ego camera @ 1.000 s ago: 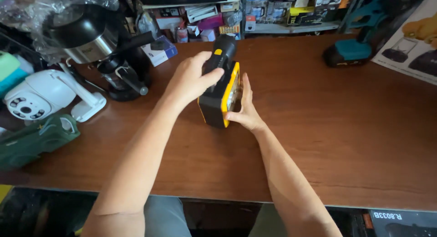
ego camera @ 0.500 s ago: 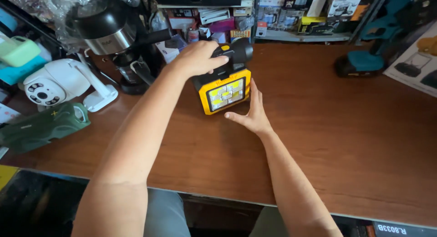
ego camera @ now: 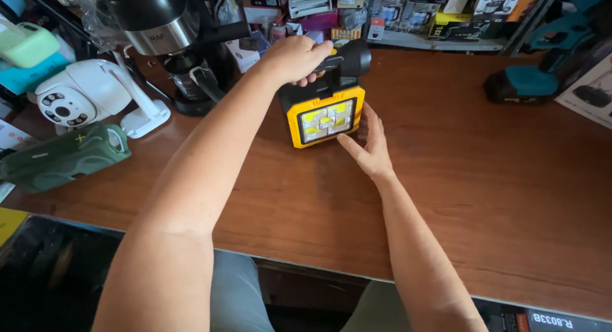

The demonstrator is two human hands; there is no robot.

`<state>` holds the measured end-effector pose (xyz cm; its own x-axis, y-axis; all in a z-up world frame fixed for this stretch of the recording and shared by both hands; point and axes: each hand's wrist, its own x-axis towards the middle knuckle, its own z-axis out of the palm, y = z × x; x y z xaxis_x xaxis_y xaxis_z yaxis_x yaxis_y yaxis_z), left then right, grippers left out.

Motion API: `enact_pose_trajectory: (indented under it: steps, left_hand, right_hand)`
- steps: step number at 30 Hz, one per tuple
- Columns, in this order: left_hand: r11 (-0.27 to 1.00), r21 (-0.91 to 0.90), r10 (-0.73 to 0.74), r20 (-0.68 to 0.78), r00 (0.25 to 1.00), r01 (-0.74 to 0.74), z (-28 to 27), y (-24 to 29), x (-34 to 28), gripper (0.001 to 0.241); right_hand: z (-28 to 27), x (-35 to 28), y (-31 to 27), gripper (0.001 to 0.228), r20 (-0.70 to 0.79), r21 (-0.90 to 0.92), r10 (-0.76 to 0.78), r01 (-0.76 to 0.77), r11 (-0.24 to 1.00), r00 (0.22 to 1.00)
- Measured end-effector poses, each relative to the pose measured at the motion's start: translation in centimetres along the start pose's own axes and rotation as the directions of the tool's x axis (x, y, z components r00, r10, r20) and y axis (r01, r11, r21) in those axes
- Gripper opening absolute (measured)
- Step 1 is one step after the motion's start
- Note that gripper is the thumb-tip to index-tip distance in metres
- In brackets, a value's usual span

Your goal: Demonstrating the features and light modes of a multi-functional LED lantern

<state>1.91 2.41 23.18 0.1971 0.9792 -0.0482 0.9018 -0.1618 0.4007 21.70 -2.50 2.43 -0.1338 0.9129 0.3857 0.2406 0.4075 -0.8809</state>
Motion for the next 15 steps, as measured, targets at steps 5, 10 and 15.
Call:
enact_pose_trajectory:
  steps: [5,10,15]
  left_hand:
    - [0.958,-0.231,-0.096,0.289,0.953,0.167,-1.0,0.2,0.7,0.044]
    - [0.956,-0.208,-0.117,0.374,0.92,0.206,-1.1,-0.2,2.2,0.043]
    - [0.955,-0.197,-0.142,0.347,0.927,0.22,-1.3,0.6,1.2,0.047]
  right_hand:
    - [0.0,0.0,-0.2,0.087,-0.003,-0.032,0.018,-0.018,0.999,1.0]
    - [0.1,0.1,0.4,0.086,-0.008,-0.01,-0.002,0.002,1.0,1.0]
    - [0.0,0.0,-0.4,0.086,-0.001,-0.011,0.031,-0.031,0.999,1.0]
